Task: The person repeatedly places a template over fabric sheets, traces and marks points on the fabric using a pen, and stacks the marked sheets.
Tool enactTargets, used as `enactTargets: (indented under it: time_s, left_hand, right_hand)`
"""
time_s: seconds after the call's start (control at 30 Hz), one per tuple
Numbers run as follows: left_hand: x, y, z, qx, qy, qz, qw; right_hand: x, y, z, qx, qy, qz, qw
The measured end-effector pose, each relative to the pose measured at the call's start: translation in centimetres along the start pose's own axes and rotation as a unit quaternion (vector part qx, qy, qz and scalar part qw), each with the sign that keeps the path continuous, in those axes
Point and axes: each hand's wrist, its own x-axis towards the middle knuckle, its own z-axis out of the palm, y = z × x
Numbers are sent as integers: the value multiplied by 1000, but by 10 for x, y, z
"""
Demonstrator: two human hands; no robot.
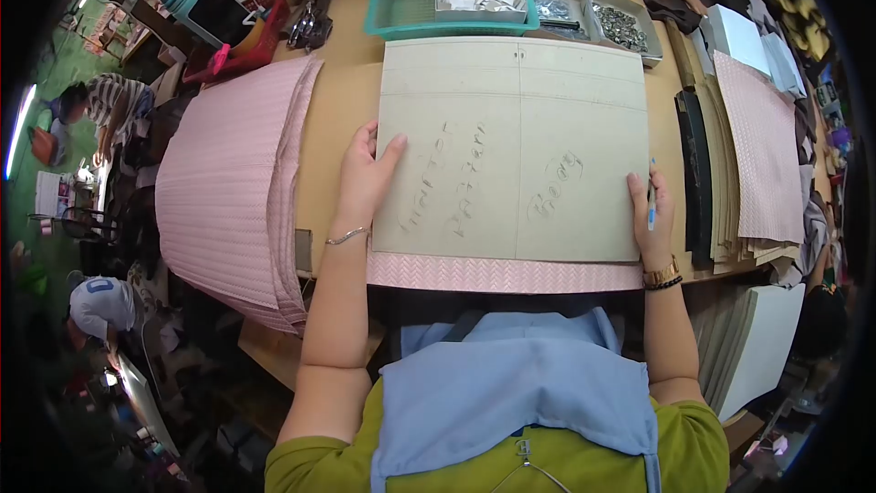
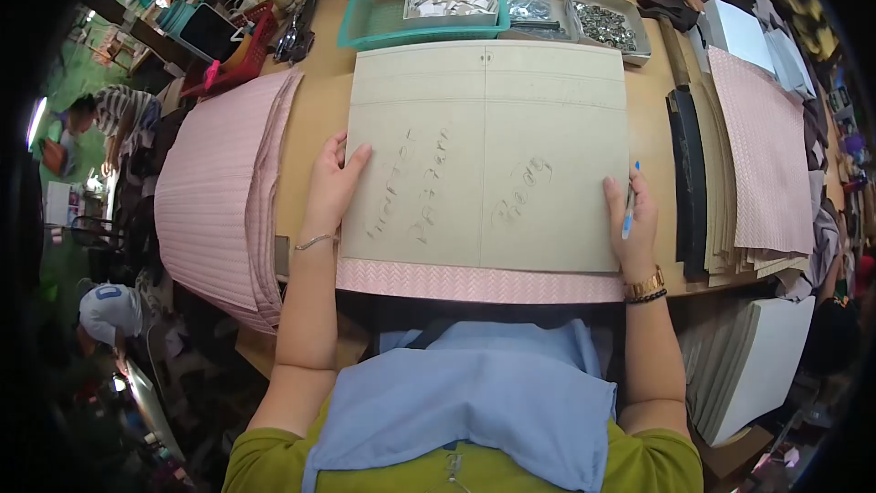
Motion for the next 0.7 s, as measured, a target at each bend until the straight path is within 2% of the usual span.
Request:
enactTargets:
  time_s: [0.13,0.23,0.3,0.33,0.47,0.53,0.57,0.6,0.67,0.7]
  left_hand:
    - [11,-3,6,-3,16,40,999]
    - [3,4,4,31,21,20,999]
    - [-12,18,0,121,8,-37,992]
    - [-21,26,-1,166,0,-68,984]
    - [-32,38,-1,263,16,-25,964]
    - [-26,28,-4,325,26,6,945]
    - [-23,24,-6,331,33,4,943]
    - [-19,18,-10,337,33,3,941]
    - [-17,11,-15,234,17,10,972]
    - [-19,13,-14,264,18,7,964]
  right_hand:
    - [20,5,2,-1,-1,-27,1000]
    - [25,-2,-3,-11,2,-31,999]
    - [13,-11,-9,-30,32,-28,999]
    - [9,-5,-12,-41,17,-22,999]
    - [-3,-13,-17,-101,-35,42,993]
    - [-6,-28,-16,-193,-30,87,977]
    - [-7,-28,-13,-224,0,-35,974]
    - [-4,-25,-11,-238,27,-117,964]
    - [-7,-24,-15,-258,9,-135,957]
    - [-15,-18,-22,-271,-4,-135,953]
